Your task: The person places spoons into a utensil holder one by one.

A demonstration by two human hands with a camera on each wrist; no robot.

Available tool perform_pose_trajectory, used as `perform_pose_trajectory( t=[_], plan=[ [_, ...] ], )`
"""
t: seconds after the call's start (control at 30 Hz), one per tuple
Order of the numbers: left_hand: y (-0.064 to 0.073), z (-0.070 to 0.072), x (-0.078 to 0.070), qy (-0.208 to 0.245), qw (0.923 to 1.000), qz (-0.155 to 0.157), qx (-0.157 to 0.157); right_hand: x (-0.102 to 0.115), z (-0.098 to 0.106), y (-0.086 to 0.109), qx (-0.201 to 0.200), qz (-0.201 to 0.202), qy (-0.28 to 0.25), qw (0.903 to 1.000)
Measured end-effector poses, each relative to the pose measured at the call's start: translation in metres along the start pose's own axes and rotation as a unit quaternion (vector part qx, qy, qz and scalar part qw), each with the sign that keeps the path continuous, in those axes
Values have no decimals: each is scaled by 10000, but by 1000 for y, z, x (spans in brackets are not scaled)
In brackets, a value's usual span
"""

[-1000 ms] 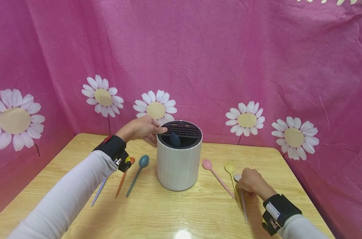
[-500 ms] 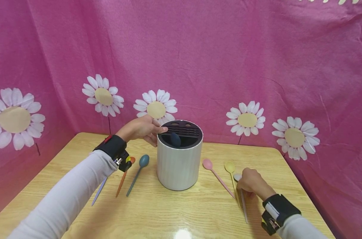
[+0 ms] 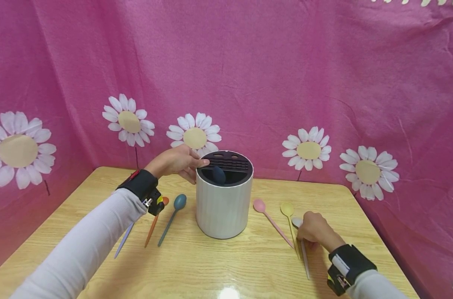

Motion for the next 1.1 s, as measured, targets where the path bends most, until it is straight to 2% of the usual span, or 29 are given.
perform_pose_trajectory(
  t=[0.83,1.1],
  plan=[
    [0,-1,-1,79,10000,-7,23,5,2,3,-191,193,108,9996],
    [0,-1,0,15,10000,-44,-14,4,2,1,-153,168,-107,9997]
  ],
)
Point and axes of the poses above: each hand's wrist, its own y-axis away from the middle knuckle, its own z-axis out of the back of the hand, x = y × z, the point moved 8 cm from there along -y, towards the middle knuckle, and after that the axes turned 3 degrees about z, right-handed, at the moved point
